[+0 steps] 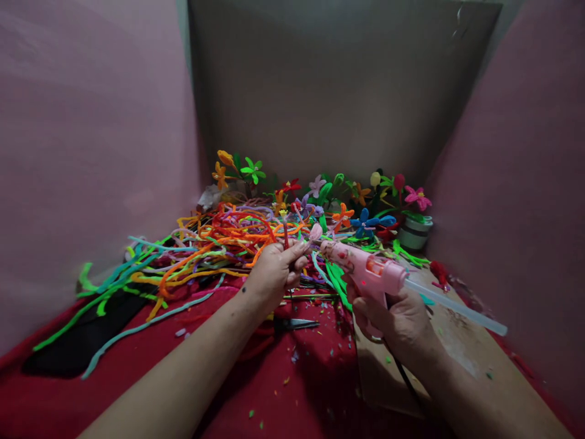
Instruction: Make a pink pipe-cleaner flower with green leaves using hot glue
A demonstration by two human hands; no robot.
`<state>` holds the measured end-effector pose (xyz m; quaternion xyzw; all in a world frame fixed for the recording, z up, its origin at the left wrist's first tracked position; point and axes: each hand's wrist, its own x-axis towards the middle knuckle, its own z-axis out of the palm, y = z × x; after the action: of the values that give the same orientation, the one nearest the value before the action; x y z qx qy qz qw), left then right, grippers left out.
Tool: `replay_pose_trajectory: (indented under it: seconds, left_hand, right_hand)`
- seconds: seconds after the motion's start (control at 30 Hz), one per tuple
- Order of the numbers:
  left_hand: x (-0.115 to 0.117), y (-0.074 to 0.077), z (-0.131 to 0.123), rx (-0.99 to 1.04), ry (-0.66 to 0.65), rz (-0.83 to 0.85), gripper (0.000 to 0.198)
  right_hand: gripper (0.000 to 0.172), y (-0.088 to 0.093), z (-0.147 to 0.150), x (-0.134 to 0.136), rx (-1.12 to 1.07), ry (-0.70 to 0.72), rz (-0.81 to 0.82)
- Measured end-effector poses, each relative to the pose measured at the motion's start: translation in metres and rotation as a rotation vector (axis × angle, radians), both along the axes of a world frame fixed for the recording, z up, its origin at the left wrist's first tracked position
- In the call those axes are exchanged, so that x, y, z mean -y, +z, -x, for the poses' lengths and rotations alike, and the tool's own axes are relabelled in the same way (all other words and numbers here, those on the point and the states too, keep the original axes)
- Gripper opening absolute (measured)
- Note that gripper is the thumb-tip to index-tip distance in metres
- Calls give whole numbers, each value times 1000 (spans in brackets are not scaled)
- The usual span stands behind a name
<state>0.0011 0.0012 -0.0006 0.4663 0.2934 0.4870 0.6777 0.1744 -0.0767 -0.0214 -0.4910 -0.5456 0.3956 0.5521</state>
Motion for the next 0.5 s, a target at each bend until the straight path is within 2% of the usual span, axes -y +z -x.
replay_pose_trajectory:
  seconds: [0.17,0.4,0.5]
  left_hand:
    - [0,0,0,34,-36,8,19]
    - [2,3,0,30,-50,34,21]
    - [2,4,1,30,-31,44,18]
  right_hand:
    - [25,3,2,1,94,-24,-18]
    - [30,3,-1,-2,113,38,-73]
    - [35,3,-3,-1,89,58,-35]
